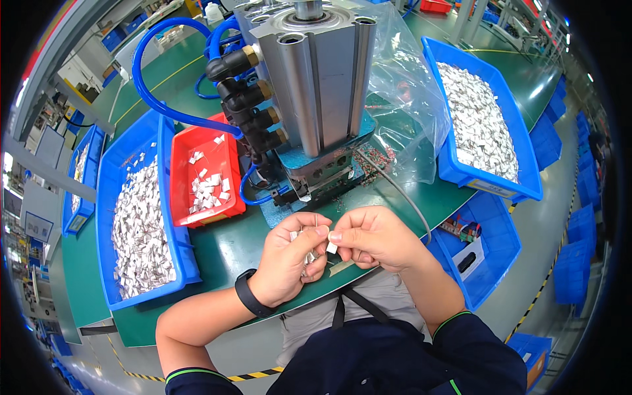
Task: The person picks up a connector and a wire, inserts the wire into the connector, and places the assembly into a machine. After repeating this process, the person gathers more connectors from a blue bin and continues the assembly.
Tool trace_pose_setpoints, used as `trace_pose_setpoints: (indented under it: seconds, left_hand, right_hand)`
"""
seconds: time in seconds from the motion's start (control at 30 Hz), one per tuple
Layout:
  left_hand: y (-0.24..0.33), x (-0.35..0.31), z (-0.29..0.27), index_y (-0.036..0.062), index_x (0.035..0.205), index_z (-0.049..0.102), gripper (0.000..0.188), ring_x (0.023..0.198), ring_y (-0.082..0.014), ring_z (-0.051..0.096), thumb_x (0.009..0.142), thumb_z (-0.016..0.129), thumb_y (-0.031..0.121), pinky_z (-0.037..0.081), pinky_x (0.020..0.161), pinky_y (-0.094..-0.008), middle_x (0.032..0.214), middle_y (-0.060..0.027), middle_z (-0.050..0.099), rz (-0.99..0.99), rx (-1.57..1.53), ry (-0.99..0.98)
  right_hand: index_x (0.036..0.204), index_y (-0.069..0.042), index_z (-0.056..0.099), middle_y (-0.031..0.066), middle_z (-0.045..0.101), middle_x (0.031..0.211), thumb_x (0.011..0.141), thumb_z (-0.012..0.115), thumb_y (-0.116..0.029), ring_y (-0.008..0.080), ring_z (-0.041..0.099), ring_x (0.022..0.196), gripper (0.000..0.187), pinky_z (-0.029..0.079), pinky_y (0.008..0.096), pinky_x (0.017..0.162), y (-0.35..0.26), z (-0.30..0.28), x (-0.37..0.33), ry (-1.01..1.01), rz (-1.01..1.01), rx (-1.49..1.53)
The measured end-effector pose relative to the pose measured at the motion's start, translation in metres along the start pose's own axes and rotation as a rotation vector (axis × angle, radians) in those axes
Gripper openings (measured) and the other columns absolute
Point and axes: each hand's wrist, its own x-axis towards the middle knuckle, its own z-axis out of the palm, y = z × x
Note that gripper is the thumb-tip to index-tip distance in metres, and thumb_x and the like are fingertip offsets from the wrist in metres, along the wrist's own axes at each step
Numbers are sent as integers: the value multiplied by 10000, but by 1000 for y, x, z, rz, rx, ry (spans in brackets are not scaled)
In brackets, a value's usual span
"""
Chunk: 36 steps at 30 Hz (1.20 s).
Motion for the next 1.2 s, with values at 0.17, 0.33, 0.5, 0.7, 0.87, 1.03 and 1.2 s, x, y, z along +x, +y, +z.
trace_pose_setpoints:
  seconds: [0.17,0.33,0.5,0.7,0.87,1.03,1.2]
  left_hand:
    - [-1,2,-1,82,1035,526,129,411,-98,388,919,551,132,269,370,-243,700,-34,513,12,-25,18]
    - [0,2,-2,86,1041,523,131,418,-101,390,919,542,129,270,372,-243,709,-40,514,-6,-12,16]
    - [-1,2,-2,55,1055,533,156,451,-88,406,922,564,130,268,385,-224,740,-42,514,2,-44,-10]
    - [0,2,-3,58,1051,536,150,452,-88,409,923,562,132,270,384,-225,738,-41,514,-8,-45,-11]
    - [0,2,-3,60,1052,536,147,452,-87,406,924,559,129,271,384,-225,738,-42,513,-11,-45,-22]
    - [-1,2,-2,88,1038,530,123,413,-94,381,921,537,123,269,374,-241,716,-39,517,-8,-16,-3]
    - [-1,2,-4,57,1067,534,162,454,-89,410,923,559,127,274,384,-227,749,-44,516,-10,-44,-26]
  right_hand:
    - [825,-6,581,38,573,633,888,648,-162,21,395,429,181,271,174,370,-10,-2,-8,65,-21,11]
    - [812,-6,577,43,574,633,879,646,-134,25,401,429,160,287,175,375,-16,1,5,242,-251,-10]
    - [771,-20,558,40,565,621,864,666,-134,31,403,424,182,294,181,370,-14,7,17,362,-313,-107]
    - [751,-31,547,26,552,604,857,678,-164,29,406,430,214,292,185,372,-13,11,24,379,-354,-127]
    - [751,-31,547,21,548,603,857,675,-165,28,404,430,214,291,182,376,-12,10,25,389,-353,-136]
    - [762,-29,550,21,548,606,856,676,-163,28,405,431,206,293,182,376,-11,9,25,381,-342,-129]
    - [775,-26,556,22,547,606,856,675,-161,28,405,430,198,294,183,375,-12,8,24,374,-343,-130]
